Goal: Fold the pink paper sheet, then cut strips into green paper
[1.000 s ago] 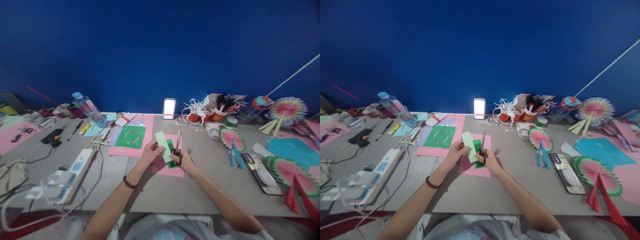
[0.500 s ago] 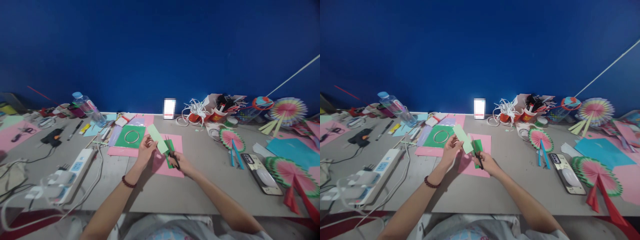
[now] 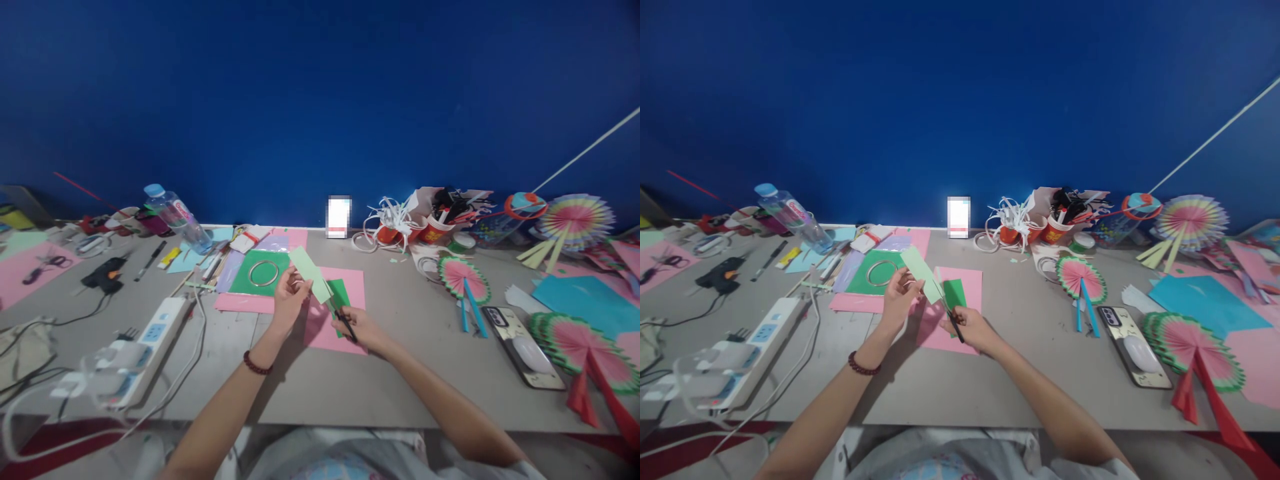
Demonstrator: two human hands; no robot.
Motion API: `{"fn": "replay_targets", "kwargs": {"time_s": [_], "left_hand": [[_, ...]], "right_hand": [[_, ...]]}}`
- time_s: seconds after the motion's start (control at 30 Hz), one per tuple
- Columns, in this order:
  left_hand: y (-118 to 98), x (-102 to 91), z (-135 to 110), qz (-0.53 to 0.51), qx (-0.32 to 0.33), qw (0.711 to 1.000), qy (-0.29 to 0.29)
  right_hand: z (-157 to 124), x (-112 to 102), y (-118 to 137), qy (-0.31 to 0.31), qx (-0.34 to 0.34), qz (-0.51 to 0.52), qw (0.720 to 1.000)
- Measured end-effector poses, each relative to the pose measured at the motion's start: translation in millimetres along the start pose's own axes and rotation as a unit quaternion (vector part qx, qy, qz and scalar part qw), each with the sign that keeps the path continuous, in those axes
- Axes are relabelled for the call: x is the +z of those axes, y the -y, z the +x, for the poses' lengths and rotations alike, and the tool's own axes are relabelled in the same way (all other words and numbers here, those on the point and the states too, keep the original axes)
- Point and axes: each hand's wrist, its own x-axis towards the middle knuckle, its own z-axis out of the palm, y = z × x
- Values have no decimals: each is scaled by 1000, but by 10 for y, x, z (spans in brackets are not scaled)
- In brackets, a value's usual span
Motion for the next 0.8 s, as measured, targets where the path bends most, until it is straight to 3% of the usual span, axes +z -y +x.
{"fn": "replay_targets", "kwargs": {"time_s": [0.8], "left_hand": [[39,-26,20,6,-6,1000,12]], "right_hand": [[12,6,-17,-17,-13,1,1000]]}}
